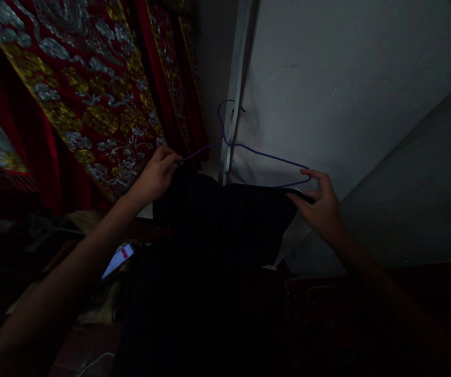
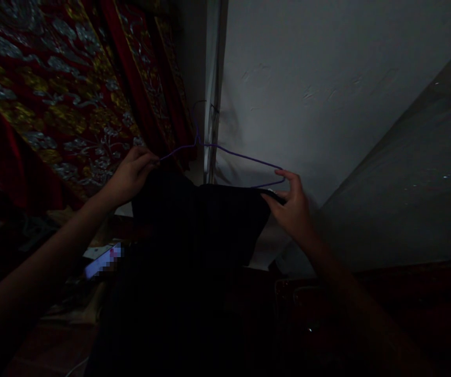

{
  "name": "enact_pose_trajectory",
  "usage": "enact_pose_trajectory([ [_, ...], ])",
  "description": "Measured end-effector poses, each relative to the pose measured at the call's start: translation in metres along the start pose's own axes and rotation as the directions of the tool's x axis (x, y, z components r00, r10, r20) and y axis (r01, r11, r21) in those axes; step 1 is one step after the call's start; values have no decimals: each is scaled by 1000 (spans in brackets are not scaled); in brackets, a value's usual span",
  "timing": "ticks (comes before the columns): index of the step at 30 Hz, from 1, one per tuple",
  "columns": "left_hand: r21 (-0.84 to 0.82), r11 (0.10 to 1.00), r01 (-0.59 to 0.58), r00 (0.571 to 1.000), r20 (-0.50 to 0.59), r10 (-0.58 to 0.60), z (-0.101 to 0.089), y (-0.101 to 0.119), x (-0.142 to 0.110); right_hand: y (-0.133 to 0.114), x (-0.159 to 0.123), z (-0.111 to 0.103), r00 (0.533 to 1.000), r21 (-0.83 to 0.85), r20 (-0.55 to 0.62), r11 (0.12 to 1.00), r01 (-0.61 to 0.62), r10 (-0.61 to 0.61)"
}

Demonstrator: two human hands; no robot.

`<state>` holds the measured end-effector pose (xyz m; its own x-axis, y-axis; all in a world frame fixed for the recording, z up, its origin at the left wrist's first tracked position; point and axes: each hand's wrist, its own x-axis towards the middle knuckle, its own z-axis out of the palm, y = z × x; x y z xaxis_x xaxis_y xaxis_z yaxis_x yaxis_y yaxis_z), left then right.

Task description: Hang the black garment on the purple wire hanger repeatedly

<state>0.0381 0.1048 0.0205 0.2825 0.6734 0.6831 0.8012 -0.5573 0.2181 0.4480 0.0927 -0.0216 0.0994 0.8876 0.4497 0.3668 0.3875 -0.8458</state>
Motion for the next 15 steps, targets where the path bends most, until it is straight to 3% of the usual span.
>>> enact_pose_trajectory([
  [3, 21, 1000, 19, 1000, -16, -18, 2, -2, -1, 4, 3, -1, 981, -94, -124, 985, 142, -153],
  [9, 35, 998, 57, 998, -38, -55, -4, -4, -2, -6, 14, -16, 986, -175, 30, 970, 167, -164],
  [11, 42, 995, 88, 992, -89, -84, -6, -7, -3, -13, 18, -25, 994, -97, 33, 990, 104, -101],
  [15, -51, 978, 201, 969, -139, -206, -6, -13, -5, -26, 24, -29, 974, 208, 194, 965, -158, 117],
])
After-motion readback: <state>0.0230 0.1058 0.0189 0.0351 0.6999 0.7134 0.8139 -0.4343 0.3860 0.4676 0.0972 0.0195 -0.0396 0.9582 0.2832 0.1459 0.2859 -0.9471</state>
